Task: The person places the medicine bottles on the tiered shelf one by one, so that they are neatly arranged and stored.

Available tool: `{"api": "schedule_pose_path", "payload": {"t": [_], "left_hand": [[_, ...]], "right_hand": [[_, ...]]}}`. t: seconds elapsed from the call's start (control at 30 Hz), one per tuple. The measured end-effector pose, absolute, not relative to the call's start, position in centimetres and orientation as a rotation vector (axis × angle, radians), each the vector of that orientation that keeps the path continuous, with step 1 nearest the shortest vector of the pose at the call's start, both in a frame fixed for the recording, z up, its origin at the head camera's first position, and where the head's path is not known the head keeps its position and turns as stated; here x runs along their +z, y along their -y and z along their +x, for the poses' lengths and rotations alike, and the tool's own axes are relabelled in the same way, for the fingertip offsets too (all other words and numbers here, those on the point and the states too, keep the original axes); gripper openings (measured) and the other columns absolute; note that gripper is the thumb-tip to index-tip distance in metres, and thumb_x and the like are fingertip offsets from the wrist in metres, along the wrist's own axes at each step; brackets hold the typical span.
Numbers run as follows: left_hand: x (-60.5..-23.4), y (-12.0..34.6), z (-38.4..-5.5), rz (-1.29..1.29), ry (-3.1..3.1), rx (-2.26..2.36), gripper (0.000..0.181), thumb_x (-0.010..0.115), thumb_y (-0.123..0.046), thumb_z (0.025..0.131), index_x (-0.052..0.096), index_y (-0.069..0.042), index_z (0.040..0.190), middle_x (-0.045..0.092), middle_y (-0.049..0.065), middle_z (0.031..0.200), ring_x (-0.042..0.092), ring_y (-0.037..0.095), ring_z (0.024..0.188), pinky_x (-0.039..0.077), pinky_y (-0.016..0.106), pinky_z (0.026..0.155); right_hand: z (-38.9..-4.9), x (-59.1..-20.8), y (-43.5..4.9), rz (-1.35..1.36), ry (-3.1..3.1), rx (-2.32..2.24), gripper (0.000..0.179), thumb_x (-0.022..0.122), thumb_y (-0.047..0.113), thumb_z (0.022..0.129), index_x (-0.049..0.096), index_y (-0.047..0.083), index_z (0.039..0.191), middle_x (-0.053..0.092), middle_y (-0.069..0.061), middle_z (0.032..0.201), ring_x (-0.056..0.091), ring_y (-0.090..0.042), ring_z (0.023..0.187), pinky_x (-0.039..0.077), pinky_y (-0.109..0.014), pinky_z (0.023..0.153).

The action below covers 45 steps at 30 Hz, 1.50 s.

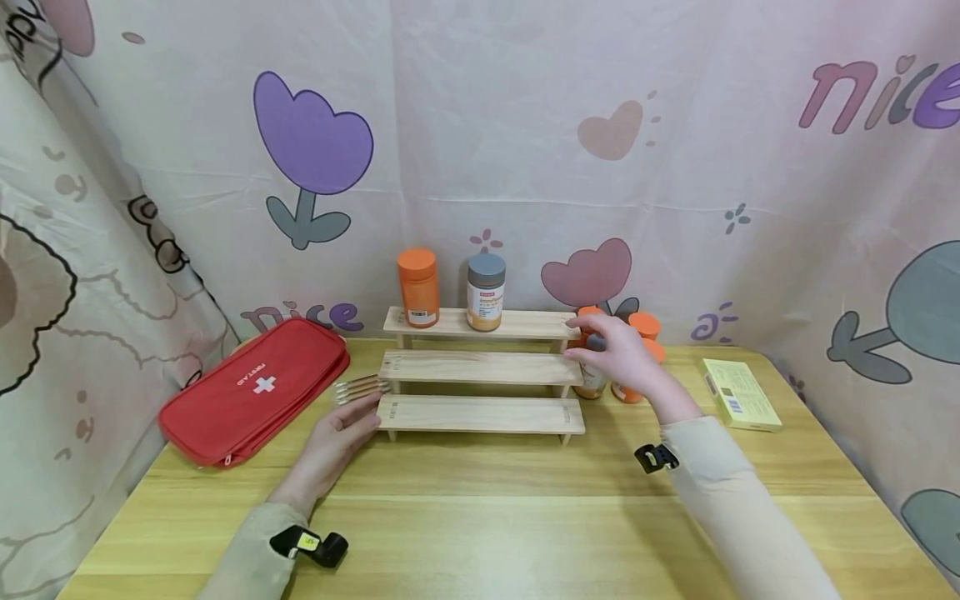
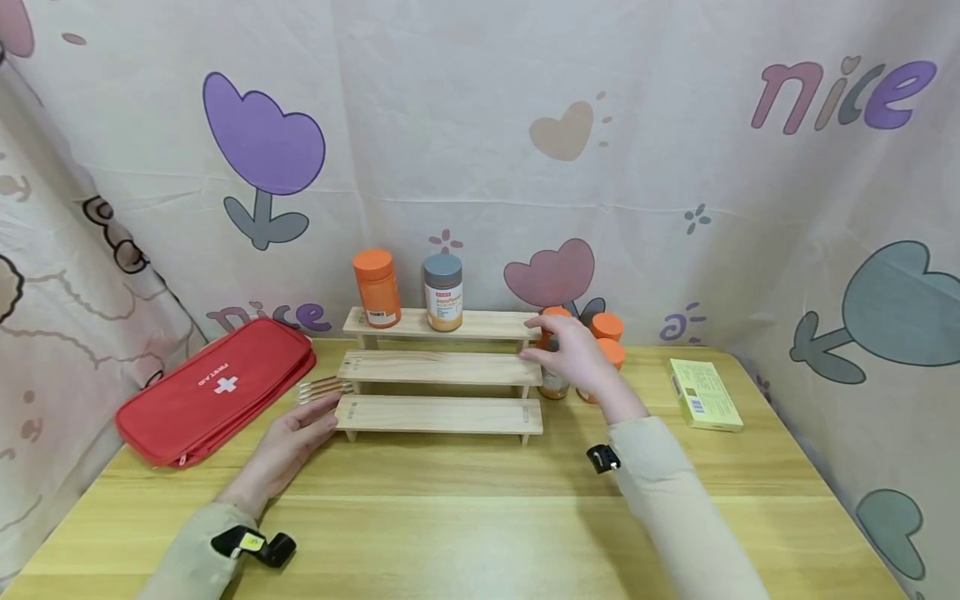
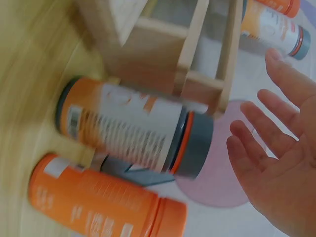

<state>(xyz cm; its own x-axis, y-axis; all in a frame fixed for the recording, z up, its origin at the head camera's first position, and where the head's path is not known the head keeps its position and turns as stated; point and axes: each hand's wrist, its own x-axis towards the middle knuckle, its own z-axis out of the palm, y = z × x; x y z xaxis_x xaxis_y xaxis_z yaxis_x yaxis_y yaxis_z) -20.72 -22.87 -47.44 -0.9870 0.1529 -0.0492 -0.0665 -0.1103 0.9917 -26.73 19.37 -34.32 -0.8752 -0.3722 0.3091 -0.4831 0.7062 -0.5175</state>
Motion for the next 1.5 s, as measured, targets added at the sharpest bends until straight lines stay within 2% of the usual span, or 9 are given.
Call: {"api": "schedule_pose_path", "payload": {"t": [0.2, 0.57, 0.83, 1.2, 1.5], "left_hand": [[-47.5, 22.8, -20.7, 0.099, -1.982, 2.243, 0.058, 0.061, -0.012, 0.095, 0.036, 0.002, 0.145, 0.038, 0.016, 0.145, 0.053, 0.003, 0.113, 0.044, 0.02, 0.095], [-47.5, 22.9, -20.7, 0.109, -1.981, 2.251, 0.058, 0.061, -0.012, 0.095, 0.036, 0.003, 0.145, 0.042, 0.013, 0.142, 0.053, 0.003, 0.113, 0.045, 0.02, 0.094], [-47.6, 22.9, -20.7, 0.149, -1.981, 2.26, 0.058, 0.06, -0.011, 0.095, 0.034, 0.005, 0.144, 0.044, 0.011, 0.141, 0.053, 0.004, 0.113, 0.045, 0.021, 0.094], [-47.7, 22.9, -20.6, 0.122, -1.993, 2.25, 0.057, 0.06, -0.011, 0.095, 0.035, 0.004, 0.144, 0.041, 0.013, 0.144, 0.053, 0.003, 0.114, 0.045, 0.021, 0.095], [-47.6, 23.0, -20.7, 0.123, -1.989, 2.256, 0.057, 0.06, -0.012, 0.095, 0.036, 0.004, 0.144, 0.04, 0.015, 0.144, 0.053, 0.004, 0.114, 0.044, 0.021, 0.095]], "right_hand": [[-27.0, -34.8, -21.2, 0.691, 2.757, 0.824, 0.047, 0.077, 0.018, 0.082, 0.061, 0.001, 0.123, 0.061, -0.016, 0.122, 0.05, -0.036, 0.116, 0.04, -0.053, 0.096], [-27.8, -35.2, -23.0, 0.612, 2.872, 0.813, 0.056, 0.081, 0.017, 0.078, 0.058, -0.004, 0.124, 0.058, -0.021, 0.12, 0.054, -0.034, 0.106, 0.046, -0.049, 0.089], [-28.4, -35.5, -23.2, 0.615, 2.915, 0.724, 0.06, 0.084, 0.02, 0.074, 0.06, -0.003, 0.124, 0.06, -0.019, 0.116, 0.055, -0.032, 0.098, 0.048, -0.047, 0.083], [-28.1, -35.6, -23.2, 0.594, 2.878, 0.76, 0.052, 0.082, 0.019, 0.076, 0.063, -0.001, 0.12, 0.062, -0.018, 0.112, 0.057, -0.03, 0.096, 0.05, -0.045, 0.08], [-26.8, -32.9, -22.8, 0.63, 2.761, 0.739, 0.044, 0.082, 0.015, 0.076, 0.067, 0.0, 0.115, 0.064, -0.016, 0.106, 0.058, -0.03, 0.091, 0.05, -0.044, 0.076]]}}
